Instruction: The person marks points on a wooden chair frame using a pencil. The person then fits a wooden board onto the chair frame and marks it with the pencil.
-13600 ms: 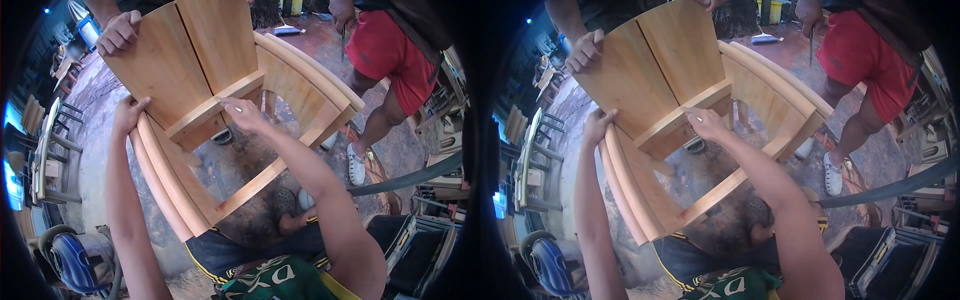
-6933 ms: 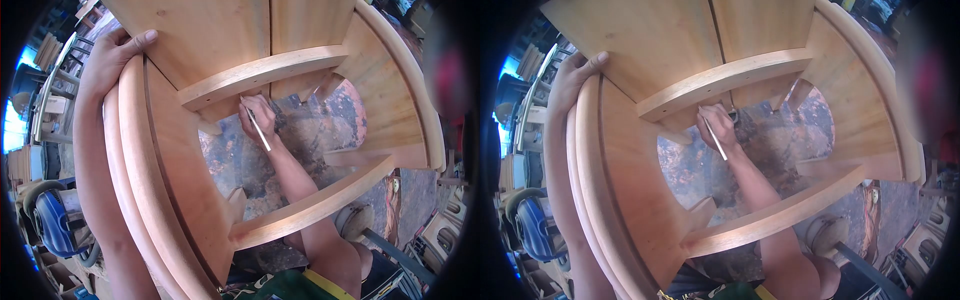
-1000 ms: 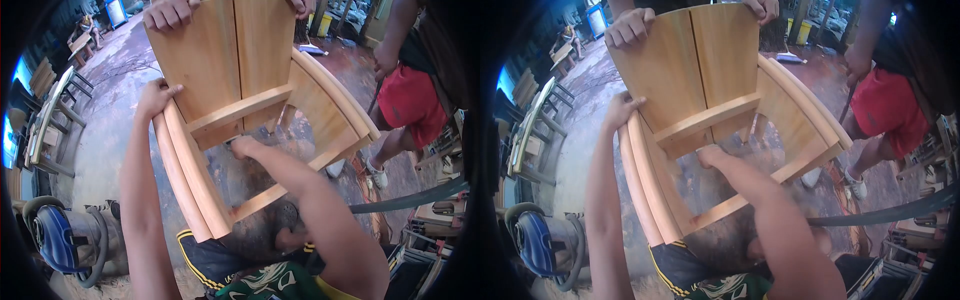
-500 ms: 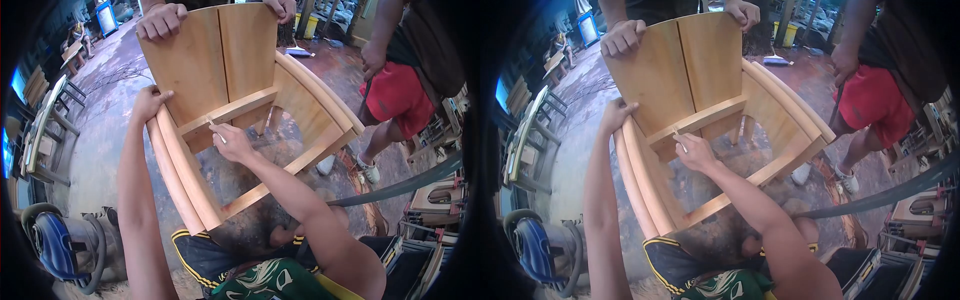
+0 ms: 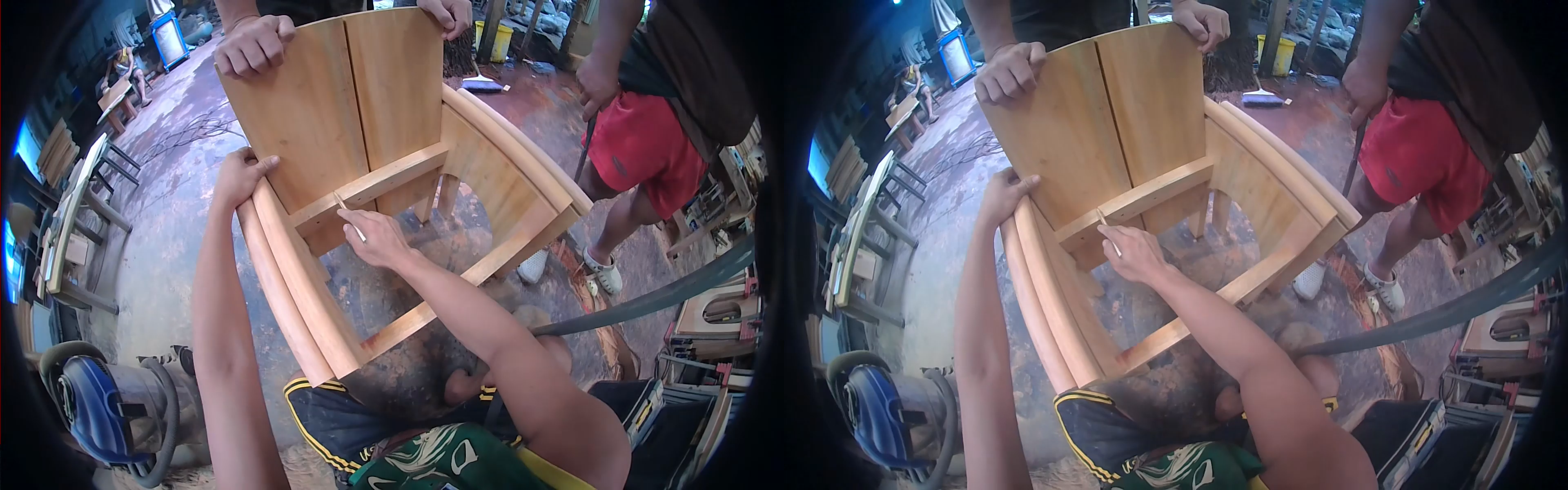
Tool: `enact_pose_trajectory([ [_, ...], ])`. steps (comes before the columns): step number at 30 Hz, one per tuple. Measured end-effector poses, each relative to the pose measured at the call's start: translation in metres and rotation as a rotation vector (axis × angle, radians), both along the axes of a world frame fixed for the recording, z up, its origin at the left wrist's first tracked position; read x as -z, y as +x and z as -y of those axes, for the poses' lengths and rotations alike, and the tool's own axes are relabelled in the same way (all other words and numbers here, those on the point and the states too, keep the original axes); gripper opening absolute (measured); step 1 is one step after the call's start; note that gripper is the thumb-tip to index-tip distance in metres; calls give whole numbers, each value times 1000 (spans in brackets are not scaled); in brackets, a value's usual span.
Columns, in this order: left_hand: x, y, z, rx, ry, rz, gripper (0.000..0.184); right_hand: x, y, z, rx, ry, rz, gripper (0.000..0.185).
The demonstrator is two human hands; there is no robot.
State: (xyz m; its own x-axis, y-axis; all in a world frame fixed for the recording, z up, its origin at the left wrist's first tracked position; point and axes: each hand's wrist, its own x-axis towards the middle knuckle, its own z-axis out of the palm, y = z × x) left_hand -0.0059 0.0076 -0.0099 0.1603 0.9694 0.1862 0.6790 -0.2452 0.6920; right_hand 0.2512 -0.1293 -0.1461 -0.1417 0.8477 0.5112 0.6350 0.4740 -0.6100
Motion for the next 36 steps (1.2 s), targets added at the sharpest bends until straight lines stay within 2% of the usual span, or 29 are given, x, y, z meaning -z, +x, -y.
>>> enact_pose_trajectory([
  [4, 1, -2, -4, 17, 33, -11, 61, -1, -1, 1, 17, -20, 16, 36],
  [7, 2, -2, -3, 26, 29, -28, 62, -10, 1, 0, 51, 21, -125, 34],
  [8, 0, -1, -1, 27, 21, -29, 63, -18, 2, 4, 105, -23, -344, 34],
  [11, 4, -3, -5, 25, 22, -24, 63, -29, 23, -4, 107, -329, -732, 36],
  [15, -2, -2, -2, 26, 23, -60, 64, -14, 17, -9, 171, -78, -380, 36],
  [19, 3, -5, -7, 17, 2, -25, 66, -12, 8, -7, 134, 82, -233, 37],
  [36, 3, -4, -6, 31, 41, -47, 61, -10, 13, -8, 151, -13, -202, 38],
])
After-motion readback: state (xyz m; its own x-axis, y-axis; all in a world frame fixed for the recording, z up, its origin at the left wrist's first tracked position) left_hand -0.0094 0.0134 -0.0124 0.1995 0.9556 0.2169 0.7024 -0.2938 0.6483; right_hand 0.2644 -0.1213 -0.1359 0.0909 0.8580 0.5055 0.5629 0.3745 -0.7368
